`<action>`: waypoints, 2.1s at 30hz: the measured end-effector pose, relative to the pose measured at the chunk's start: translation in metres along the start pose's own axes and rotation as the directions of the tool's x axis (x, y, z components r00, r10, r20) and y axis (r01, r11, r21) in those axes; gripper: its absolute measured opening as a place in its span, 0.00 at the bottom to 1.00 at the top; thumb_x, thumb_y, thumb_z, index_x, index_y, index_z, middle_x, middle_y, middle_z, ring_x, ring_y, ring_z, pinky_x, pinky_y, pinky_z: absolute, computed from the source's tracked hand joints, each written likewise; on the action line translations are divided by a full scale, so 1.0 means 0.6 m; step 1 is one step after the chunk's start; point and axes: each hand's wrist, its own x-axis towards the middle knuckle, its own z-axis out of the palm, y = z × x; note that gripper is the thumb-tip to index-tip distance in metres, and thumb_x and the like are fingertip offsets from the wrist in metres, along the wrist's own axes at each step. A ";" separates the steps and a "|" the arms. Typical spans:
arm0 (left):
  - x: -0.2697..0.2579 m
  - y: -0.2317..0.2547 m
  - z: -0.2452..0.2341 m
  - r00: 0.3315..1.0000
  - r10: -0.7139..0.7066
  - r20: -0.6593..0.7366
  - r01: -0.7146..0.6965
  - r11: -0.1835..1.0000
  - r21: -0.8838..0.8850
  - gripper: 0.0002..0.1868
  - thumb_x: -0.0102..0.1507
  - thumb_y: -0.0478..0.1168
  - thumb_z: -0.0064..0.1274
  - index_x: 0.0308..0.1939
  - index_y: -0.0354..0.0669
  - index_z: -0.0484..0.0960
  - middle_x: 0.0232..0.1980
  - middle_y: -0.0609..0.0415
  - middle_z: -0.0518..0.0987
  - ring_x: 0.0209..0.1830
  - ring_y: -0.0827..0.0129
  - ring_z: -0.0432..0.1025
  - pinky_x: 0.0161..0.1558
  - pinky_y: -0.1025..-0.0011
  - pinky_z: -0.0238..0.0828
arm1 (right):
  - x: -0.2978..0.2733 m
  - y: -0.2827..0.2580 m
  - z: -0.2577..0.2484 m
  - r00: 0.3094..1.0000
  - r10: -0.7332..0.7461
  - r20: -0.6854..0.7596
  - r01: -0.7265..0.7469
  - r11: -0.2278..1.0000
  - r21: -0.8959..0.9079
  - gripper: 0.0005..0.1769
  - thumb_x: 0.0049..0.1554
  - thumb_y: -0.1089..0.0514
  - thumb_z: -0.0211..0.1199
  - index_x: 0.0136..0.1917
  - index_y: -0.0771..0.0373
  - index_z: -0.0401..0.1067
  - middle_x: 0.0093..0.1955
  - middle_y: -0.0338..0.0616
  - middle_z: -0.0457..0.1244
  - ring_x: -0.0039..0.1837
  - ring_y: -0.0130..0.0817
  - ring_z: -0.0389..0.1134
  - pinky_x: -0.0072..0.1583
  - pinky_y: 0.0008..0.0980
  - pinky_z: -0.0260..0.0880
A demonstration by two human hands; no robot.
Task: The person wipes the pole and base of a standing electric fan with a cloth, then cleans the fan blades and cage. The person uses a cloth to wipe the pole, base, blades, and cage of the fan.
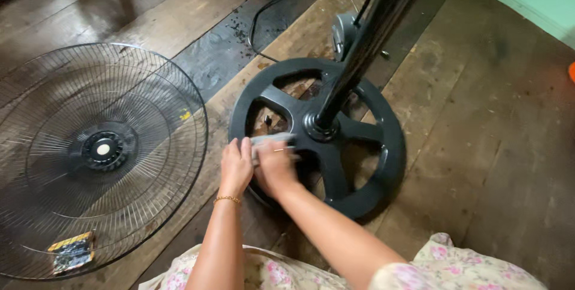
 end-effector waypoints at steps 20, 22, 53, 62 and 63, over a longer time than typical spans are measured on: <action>0.028 0.007 0.002 0.958 -0.132 -0.253 0.127 0.991 -0.037 0.31 0.72 0.53 0.40 0.73 0.37 0.64 0.67 0.32 0.71 0.64 0.33 0.65 0.62 0.46 0.62 | 0.220 -0.010 0.032 0.928 -0.372 0.028 0.362 0.879 -0.312 0.16 0.57 0.52 0.59 0.59 0.52 0.74 0.59 0.48 0.61 0.59 0.54 0.61 0.54 0.58 0.62; 0.019 0.026 -0.003 0.985 -0.087 -0.152 0.108 0.985 0.134 0.31 0.65 0.49 0.50 0.72 0.50 0.67 0.69 0.38 0.68 0.63 0.38 0.66 0.61 0.47 0.64 | 0.294 0.037 0.036 0.956 -0.292 0.010 0.280 0.908 -0.311 0.19 0.55 0.50 0.60 0.61 0.48 0.73 0.63 0.49 0.60 0.61 0.55 0.60 0.55 0.57 0.62; 0.013 0.094 0.012 0.928 0.271 -0.254 -0.159 0.908 0.387 0.35 0.49 0.32 0.52 0.63 0.45 0.67 0.69 0.41 0.66 0.67 0.39 0.64 0.62 0.43 0.61 | 0.380 0.120 0.030 0.998 -0.049 -0.036 0.041 0.981 -0.191 0.19 0.57 0.55 0.59 0.61 0.56 0.70 0.67 0.51 0.56 0.61 0.62 0.58 0.56 0.61 0.64; -0.014 0.103 0.055 0.912 0.375 0.165 -0.393 0.915 0.096 0.21 0.60 0.38 0.58 0.57 0.43 0.78 0.52 0.48 0.80 0.62 0.47 0.69 0.65 0.32 0.48 | 0.216 0.099 -0.128 0.809 -0.459 0.366 0.581 0.720 -0.380 0.09 0.50 0.55 0.61 0.43 0.55 0.79 0.59 0.40 0.62 0.62 0.51 0.63 0.51 0.47 0.67; -0.014 0.103 0.053 0.918 0.358 0.168 -0.372 0.926 0.060 0.19 0.60 0.38 0.59 0.55 0.42 0.79 0.50 0.48 0.80 0.58 0.48 0.71 0.63 0.38 0.54 | 0.209 0.095 -0.141 0.781 -0.364 0.507 0.591 0.692 -0.414 0.09 0.52 0.54 0.61 0.41 0.55 0.80 0.57 0.37 0.63 0.62 0.49 0.63 0.51 0.46 0.67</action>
